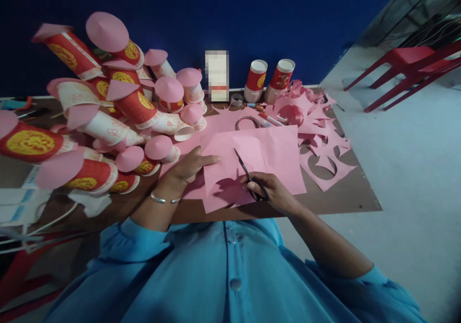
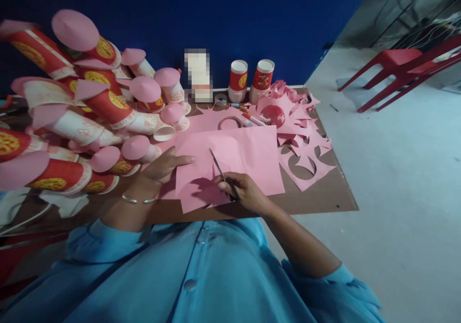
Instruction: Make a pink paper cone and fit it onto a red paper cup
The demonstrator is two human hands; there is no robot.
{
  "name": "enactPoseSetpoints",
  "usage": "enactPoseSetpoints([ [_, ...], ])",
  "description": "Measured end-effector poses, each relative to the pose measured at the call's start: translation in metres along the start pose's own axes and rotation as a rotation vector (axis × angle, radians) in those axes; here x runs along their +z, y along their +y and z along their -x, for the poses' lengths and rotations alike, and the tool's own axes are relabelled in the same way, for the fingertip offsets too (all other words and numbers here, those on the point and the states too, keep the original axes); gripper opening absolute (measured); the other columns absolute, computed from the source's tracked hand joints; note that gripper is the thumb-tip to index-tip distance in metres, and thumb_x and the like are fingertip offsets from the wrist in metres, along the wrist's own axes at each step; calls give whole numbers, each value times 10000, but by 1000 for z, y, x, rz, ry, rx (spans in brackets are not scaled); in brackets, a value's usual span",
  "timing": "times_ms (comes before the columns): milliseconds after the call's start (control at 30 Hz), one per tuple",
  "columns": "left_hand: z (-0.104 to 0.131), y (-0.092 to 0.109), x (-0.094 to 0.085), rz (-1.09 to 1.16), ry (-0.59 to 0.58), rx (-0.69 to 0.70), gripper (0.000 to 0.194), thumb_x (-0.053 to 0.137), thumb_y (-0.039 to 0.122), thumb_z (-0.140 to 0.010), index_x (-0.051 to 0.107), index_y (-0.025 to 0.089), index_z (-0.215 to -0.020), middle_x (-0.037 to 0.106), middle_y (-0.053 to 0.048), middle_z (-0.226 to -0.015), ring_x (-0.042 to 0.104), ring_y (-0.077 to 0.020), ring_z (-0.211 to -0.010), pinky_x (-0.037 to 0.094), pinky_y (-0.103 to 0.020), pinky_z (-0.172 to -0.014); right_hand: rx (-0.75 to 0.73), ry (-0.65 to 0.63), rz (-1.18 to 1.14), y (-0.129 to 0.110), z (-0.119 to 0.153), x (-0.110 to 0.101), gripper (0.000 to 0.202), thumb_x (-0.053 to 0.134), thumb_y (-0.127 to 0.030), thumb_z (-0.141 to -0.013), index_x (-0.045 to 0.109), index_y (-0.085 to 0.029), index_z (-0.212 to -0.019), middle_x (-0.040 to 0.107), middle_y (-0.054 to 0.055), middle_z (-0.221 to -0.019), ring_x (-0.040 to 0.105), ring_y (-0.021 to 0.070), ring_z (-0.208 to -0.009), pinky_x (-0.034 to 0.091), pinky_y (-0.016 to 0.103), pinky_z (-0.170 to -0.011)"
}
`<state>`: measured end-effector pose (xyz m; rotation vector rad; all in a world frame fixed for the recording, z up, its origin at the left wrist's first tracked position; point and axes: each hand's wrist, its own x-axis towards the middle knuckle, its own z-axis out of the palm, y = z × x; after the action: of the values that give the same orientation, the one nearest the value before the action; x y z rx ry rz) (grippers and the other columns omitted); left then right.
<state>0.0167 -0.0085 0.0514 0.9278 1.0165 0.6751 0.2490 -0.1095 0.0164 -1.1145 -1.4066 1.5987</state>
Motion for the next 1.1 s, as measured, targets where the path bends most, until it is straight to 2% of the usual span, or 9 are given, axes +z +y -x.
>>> enactPoseSetpoints([
  [167,-1,-1,-2,-77,-54,16,314,939,246,-580,655,171,-691,651,29,-636,576,-134,-583,515,-285,-635,13,-4,-21,0,1,0,501,642,-645,-960,733,-161,-1048,514,-21,-711,443,115,-635,352,248,-578],
  [400,-1,-4,-6,-80,-1,14,323,942,273,-586,650,179,-683,665,15,-616,609,-160,-612,547,-300,-651,26,-23,-68,1,2,-3,474,661,-618,-960,724,-154,-1035,503,-25,-706,434,109,-627,327,247,-567],
  [533,-3,-6,-8,-76,-27,22,329,934,312,-613,664,170,-735,701,-10,-679,631,-171,-648,556,-307,-672,35,-35,-64,0,2,-4,496,653,-633,-958,734,-151,-1043,495,-27,-690,430,108,-615,319,247,-558],
  [633,-6,-8,-9,-92,22,14,388,941,351,-603,636,171,-759,695,-8,-712,635,-170,-675,532,-288,-653,37,-31,-62,0,2,-4,504,652,-638,-956,741,-151,-1046,491,-26,-692,435,109,-618,325,246,-559],
  [733,-8,-10,-11,-140,99,4,473,946,418,-596,562,185,-744,643,18,-702,596,-149,-664,478,-264,-613,39,-29,-55,1,3,-5,491,644,-624,-968,743,-150,-1048,489,-25,-698,439,108,-626,333,244,-565],
  [867,-9,-11,-11,-237,197,41,578,933,495,-607,437,212,-695,457,82,-617,444,-92,-593,359,-234,-552,30,-34,-62,4,3,-6,459,650,-593,-977,731,-146,-1040,479,-35,-689,427,100,-620,330,240,-572],
  [1000,-10,-10,-10,-304,162,72,612,903,547,-631,385,222,-656,369,88,-598,352,-76,-571,291,-237,-528,20,-42,-56,3,2,-7,458,660,-597,-968,715,-144,-1009,479,-37,-688,422,98,-618,331,239,-573],
  [1100,-12,-8,-11,-304,170,90,570,920,512,-610,440,208,-651,407,81,-594,374,-81,-579,317,-237,-539,27,-45,-32,1,1,-8,505,683,-638,-934,709,-139,-1002,469,-39,-694,402,95,-616,323,238,-567],
])
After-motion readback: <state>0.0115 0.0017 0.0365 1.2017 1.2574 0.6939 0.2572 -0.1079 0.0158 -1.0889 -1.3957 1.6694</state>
